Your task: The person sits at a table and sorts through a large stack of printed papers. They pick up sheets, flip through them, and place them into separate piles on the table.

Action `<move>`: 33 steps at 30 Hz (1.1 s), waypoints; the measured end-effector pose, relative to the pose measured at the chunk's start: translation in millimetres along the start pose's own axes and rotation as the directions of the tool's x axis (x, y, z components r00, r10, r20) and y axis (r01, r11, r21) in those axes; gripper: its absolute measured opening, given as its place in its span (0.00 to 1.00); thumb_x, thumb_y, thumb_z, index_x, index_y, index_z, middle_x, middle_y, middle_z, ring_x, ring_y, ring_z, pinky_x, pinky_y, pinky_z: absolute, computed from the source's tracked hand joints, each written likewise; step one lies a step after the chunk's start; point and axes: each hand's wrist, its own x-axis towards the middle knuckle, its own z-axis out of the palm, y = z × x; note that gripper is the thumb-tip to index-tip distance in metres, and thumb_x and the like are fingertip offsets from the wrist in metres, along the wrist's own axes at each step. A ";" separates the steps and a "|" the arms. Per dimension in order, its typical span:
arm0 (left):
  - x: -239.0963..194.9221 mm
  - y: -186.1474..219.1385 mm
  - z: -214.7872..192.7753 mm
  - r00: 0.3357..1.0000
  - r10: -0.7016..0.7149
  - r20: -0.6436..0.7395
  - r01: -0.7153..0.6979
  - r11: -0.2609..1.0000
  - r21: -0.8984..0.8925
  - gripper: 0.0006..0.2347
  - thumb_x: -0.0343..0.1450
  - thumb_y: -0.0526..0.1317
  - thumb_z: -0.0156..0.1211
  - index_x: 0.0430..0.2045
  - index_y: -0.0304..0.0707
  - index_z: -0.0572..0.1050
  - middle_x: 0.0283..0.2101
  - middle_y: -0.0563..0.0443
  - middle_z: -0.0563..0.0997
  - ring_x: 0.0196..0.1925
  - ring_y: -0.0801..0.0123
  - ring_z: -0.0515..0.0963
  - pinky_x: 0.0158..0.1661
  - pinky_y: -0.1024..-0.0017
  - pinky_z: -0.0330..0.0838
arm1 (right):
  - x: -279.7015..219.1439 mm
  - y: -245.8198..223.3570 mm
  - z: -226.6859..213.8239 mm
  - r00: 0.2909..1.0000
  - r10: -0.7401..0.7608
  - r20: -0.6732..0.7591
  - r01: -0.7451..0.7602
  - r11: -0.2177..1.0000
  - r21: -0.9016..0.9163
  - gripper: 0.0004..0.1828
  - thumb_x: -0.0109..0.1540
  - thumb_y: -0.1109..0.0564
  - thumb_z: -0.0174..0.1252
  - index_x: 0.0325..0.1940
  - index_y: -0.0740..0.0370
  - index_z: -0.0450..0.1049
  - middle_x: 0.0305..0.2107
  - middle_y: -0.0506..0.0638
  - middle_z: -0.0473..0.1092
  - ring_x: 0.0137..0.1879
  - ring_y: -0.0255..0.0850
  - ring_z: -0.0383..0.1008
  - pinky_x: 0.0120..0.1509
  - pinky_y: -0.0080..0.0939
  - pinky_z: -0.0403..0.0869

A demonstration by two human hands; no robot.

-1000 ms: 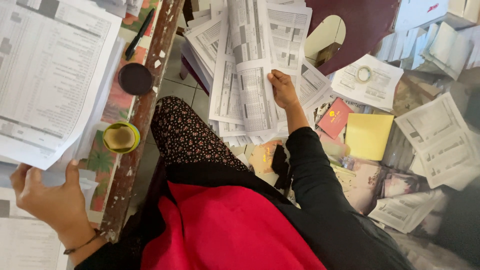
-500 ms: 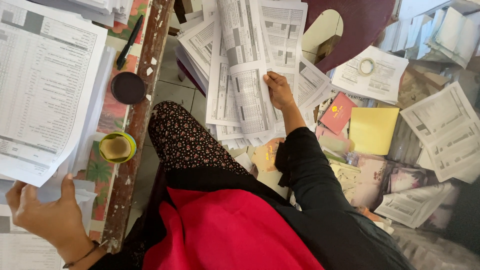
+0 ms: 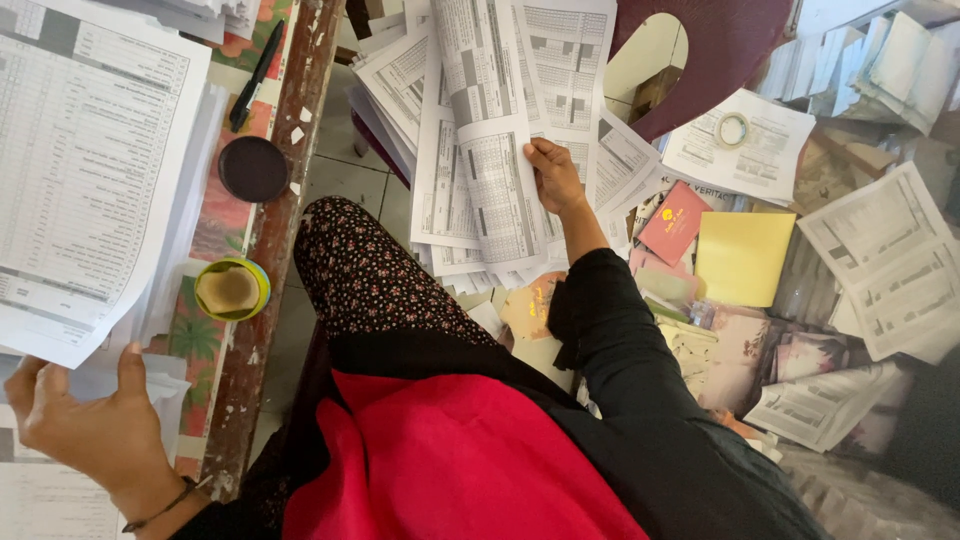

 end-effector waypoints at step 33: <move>-4.1 -9.0 6.3 0.999 -0.035 -0.020 0.034 0.999 -0.040 0.17 0.70 0.24 0.90 0.37 0.09 0.78 0.58 0.20 0.79 0.56 0.34 0.82 0.48 0.42 0.77 | -21.2 9.4 126.2 0.965 -0.219 0.146 0.236 0.470 -0.851 0.17 0.64 0.76 0.47 0.56 0.78 0.74 0.22 0.51 0.73 0.22 0.32 0.73 0.21 0.22 0.75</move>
